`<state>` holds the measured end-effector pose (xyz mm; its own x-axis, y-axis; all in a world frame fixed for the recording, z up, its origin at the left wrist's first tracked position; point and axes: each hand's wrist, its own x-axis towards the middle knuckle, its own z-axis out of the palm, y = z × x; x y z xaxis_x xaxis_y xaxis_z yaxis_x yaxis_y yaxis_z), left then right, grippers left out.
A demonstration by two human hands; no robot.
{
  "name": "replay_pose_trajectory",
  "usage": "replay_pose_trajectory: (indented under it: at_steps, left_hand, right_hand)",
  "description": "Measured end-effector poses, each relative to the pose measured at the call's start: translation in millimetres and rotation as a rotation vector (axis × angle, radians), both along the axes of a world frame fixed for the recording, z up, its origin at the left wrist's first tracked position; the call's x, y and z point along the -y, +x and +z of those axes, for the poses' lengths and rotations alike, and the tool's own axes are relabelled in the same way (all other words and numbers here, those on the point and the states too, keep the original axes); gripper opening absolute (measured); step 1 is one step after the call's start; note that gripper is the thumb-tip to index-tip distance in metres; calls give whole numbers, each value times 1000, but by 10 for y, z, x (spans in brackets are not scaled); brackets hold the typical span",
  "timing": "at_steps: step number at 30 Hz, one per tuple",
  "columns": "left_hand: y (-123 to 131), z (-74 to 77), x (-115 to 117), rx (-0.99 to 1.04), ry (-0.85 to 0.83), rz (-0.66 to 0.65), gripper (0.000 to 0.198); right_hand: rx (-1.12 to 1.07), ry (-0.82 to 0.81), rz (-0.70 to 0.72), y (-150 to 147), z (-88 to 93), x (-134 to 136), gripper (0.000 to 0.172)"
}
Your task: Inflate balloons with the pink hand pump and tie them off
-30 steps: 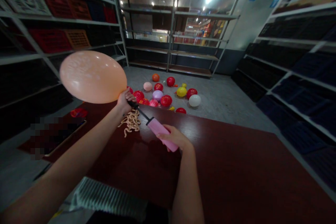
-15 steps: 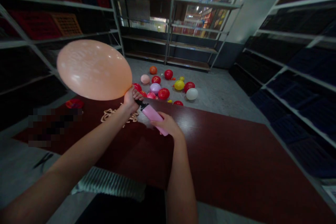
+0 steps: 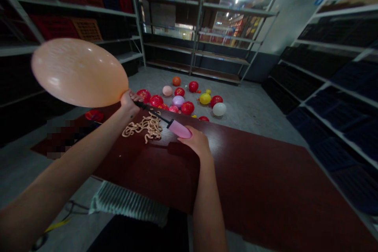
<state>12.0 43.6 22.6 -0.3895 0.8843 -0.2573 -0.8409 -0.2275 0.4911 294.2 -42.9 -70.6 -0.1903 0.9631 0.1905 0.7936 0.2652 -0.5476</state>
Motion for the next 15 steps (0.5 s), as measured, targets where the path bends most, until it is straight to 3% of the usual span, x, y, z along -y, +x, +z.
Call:
replay_pose_trajectory:
  at_steps: [5,10,13,15]
  left_hand:
    - [-96,238,42,-64,88,-8,52]
    - [119,439,134,-128,204,-13,59]
    - [413,425,172,-148,207,-45,60]
    - [656,311,184,-155,193,-73,60]
  right_hand:
    - [-28,75,34,-57,-53,-4,53]
    - [56,186,-12,-102,-47,11,47]
    - [123,227,-57,-143,-37,32,45]
    - [179,248,-93,-168,-26,48,43]
